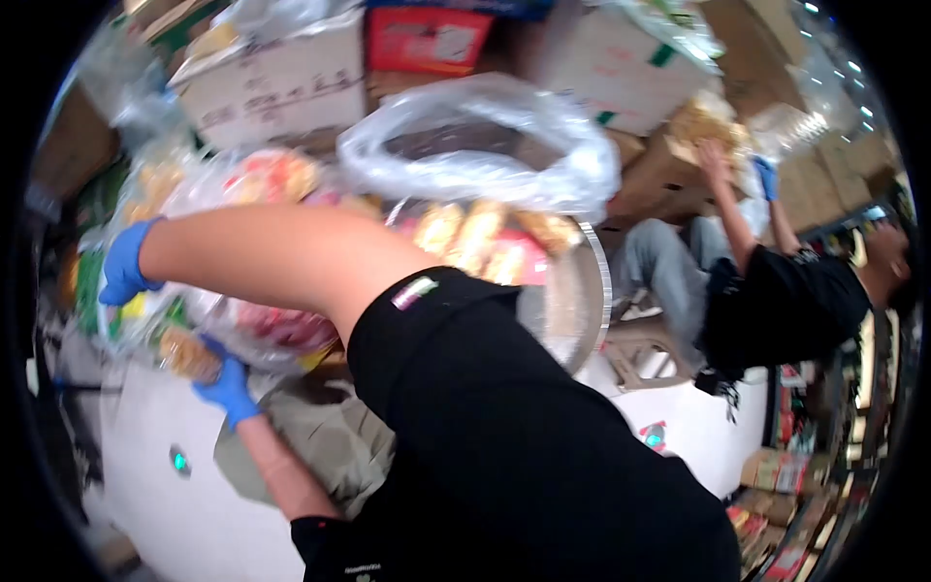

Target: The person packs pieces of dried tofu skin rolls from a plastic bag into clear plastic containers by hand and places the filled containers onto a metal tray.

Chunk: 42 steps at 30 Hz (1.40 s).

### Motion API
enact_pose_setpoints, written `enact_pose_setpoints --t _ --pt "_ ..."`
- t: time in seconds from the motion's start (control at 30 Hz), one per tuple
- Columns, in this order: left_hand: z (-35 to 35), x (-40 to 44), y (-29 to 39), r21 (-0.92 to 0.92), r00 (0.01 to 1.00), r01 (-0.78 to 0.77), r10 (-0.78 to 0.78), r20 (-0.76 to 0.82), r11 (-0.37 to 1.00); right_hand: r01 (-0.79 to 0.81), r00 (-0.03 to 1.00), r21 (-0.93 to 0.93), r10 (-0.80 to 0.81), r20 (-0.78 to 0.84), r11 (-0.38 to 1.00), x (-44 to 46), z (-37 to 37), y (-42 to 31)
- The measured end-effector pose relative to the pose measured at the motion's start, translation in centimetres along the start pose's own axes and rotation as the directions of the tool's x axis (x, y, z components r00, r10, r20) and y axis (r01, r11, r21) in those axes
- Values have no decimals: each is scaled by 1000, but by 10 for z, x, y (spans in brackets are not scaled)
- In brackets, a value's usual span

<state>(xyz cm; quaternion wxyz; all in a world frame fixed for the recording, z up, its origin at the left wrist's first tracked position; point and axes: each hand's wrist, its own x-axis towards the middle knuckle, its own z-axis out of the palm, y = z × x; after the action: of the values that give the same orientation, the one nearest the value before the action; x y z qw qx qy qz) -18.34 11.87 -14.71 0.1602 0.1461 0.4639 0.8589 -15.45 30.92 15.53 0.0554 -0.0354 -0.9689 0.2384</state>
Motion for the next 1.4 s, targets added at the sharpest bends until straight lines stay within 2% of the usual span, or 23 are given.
enact_pose_setpoints --t 0.03,0.07,0.1,0.13,0.17,0.23,0.3,0.33,0.4,0.43,0.47,0.77,0.9,1.0,1.07,1.2,1.4 --pt "39 -16 20 -288 984 79 -121 -131 954 -40 999 5 40 -3 999 -16 3 21" --pt "75 -29 52 -542 935 116 -276 -224 832 -72 997 20 73 -14 997 -31 7 41" --pt "60 -25 41 -659 932 181 -341 -122 730 -118 992 47 119 -35 992 -49 9 58" --pt "40 -17 33 -749 921 243 -388 -20 616 -82 991 18 83 -105 996 -61 19 83" --pt "40 -17 26 -758 915 267 -403 6 596 -114 983 27 116 -141 993 -70 27 105" --pt "45 -11 25 -713 930 269 -367 17 648 -158 969 37 162 -187 987 -91 39 131" --pt "56 -12 25 -692 925 277 -381 4 666 -217 948 152 245 -201 964 -113 45 146" --pt "62 -13 23 -671 923 270 -384 -24 691 -227 946 141 253 -204 964 -124 42 146" --pt "75 -16 27 -705 899 317 -438 9 635 -240 944 267 289 -162 933 -146 39 142" --pt "90 -22 35 -671 906 293 -421 -31 681 -238 945 308 293 -147 921 -152 39 141" --pt "98 -25 38 -635 913 270 -403 -71 724 -242 944 306 297 -145 921 -153 42 143" --pt "89 -19 23 -674 900 333 -436 18 659 -278 928 257 328 -176 926 -143 47 153" --pt "90 -20 36 -658 904 264 -419 -88 706 -233 938 232 281 -203 944 -133 52 161" --pt "67 -12 28 -658 918 251 -391 -72 710 -284 923 229 330 -198 931 -127 59 168" --pt "52 -8 20 -637 932 282 -362 5 717 -318 925 190 347 -152 929 -124 62 172" --pt "61 -13 33 -631 920 263 -387 -64 729 -269 932 194 306 -196 943 -118 77 180" --pt "64 -11 38 -630 926 233 -368 -90 741 -319 923 122 338 -184 940 -111 84 195"
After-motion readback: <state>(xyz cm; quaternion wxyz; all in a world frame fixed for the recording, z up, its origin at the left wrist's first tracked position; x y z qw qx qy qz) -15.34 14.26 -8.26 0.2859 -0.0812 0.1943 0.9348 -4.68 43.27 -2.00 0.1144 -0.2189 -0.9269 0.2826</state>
